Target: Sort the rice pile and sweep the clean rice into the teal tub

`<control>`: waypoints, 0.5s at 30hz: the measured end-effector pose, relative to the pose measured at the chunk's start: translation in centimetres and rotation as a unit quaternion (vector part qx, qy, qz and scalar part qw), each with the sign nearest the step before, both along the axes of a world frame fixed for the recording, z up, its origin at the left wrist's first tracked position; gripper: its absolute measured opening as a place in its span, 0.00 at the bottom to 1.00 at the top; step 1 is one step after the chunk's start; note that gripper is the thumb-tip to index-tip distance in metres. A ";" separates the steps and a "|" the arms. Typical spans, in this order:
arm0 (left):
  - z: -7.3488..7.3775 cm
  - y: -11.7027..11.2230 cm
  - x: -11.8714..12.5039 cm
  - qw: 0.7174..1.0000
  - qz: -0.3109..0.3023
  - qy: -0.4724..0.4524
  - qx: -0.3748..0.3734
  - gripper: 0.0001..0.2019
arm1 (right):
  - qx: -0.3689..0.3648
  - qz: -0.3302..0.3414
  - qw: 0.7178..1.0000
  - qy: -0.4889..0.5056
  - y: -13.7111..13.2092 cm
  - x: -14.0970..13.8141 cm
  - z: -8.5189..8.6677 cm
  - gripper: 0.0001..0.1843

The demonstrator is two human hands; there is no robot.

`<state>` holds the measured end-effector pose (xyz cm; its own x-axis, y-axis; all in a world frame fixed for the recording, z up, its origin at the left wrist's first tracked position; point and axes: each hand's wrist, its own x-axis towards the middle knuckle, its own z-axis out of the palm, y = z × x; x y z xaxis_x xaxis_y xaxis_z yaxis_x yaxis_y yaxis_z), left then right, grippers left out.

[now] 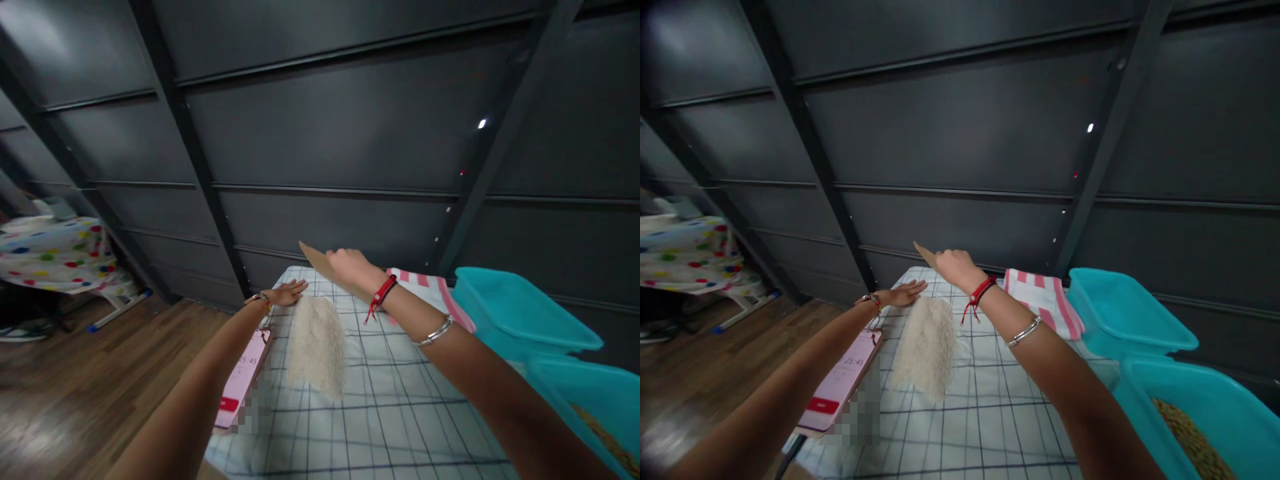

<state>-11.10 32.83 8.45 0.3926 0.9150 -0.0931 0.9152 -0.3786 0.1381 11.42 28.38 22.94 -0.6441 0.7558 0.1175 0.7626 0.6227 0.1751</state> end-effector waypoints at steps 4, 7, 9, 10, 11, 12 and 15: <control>-0.8 0.1 -0.7 1.000 -0.002 0.007 0.021 0.17 | 0.004 0.021 1.000 -0.018 1.0 -0.8 -2.2 0.17; -1.3 0.2 -1.6 0.999 -0.011 0.017 0.034 0.18 | 0.002 0.021 0.999 -0.027 1.1 -0.7 -3.4 0.17; -1.5 0.4 -2.1 0.999 -0.023 0.026 0.038 0.18 | -0.004 0.023 0.999 -0.034 0.9 -0.2 -3.8 0.17; -1.5 0.6 -2.3 0.998 -0.032 0.030 0.039 0.18 | -0.007 0.026 0.999 -0.038 0.8 0.2 -3.8 0.17; -1.6 0.8 -2.5 0.998 -0.041 0.034 0.039 0.17 | -0.011 0.029 0.999 -0.042 0.6 0.5 -3.8 0.16; -1.6 1.0 -2.6 0.997 -0.051 0.037 0.039 0.17 | -0.013 0.031 0.998 -0.045 0.3 0.9 -3.6 0.16; -1.9 1.4 -2.8 0.996 -0.076 0.037 0.038 0.17 | -0.012 0.029 0.998 -0.045 -0.3 1.5 -2.5 0.16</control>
